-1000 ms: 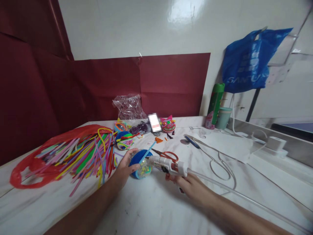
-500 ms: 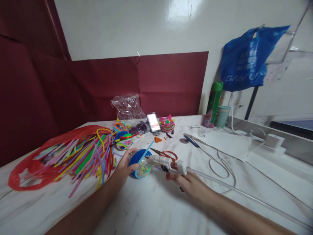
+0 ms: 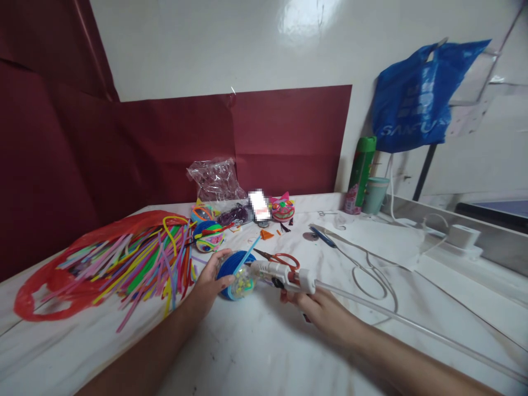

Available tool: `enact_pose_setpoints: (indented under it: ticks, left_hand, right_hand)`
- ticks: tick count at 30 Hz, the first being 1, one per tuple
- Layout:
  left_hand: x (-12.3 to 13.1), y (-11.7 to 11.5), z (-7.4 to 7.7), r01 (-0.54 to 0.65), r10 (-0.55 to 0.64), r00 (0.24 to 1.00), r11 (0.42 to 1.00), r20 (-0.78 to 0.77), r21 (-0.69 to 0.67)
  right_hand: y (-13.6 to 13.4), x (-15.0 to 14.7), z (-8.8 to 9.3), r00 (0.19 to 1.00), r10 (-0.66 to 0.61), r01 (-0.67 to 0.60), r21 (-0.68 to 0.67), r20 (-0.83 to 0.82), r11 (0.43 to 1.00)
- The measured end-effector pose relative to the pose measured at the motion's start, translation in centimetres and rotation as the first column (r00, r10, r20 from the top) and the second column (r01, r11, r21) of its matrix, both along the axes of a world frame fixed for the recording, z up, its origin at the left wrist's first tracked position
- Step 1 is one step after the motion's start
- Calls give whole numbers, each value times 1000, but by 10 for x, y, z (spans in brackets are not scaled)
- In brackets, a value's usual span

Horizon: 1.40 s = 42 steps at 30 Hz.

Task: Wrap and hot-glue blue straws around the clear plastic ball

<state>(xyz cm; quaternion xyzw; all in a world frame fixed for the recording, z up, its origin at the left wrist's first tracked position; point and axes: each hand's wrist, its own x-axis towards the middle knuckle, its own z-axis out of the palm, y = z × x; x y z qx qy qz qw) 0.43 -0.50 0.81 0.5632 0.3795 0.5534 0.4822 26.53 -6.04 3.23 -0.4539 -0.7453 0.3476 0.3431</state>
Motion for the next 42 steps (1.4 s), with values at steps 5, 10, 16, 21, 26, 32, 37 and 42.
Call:
enact_pose_setpoints:
  ticks: [5, 10, 16, 21, 26, 32, 37, 42]
  left_hand:
    - [-1, 2, -2, 31, -31, 1000, 999, -1, 12]
    - [0, 2, -1, 19, -19, 1000, 1000, 4, 15]
    - [1, -1, 1, 7, -7, 1000, 1000, 0, -7]
    - [1, -1, 1, -7, 7, 1000, 1000, -6, -5]
    - [0, 0, 0, -2, 2, 1000, 1000, -5, -2]
    - [-1, 3, -4, 17, -17, 1000, 1000, -6, 3]
    - [-1, 1, -2, 13, -13, 1000, 1000, 0, -8]
    - [0, 0, 0, 10, -10, 1000, 1000, -6, -9]
  right_hand:
    - [0, 2, 1, 1000, 3, -4, -29, -13, 1000]
    - [-2, 1, 1, 1000, 5, -6, -45, -3, 999]
    - [1, 2, 2, 1000, -9, 9, -44, 0, 999]
    - [3, 4, 1, 1000, -24, 23, -70, -10, 997]
    - [4, 4, 0, 998, -53, 50, -130, -25, 990]
    - [3, 3, 1, 998, -65, 62, -123, -18, 990]
    - [2, 4, 2, 997, -72, 70, -106, -13, 992]
    - [1, 3, 3, 998, -58, 52, -130, -40, 990]
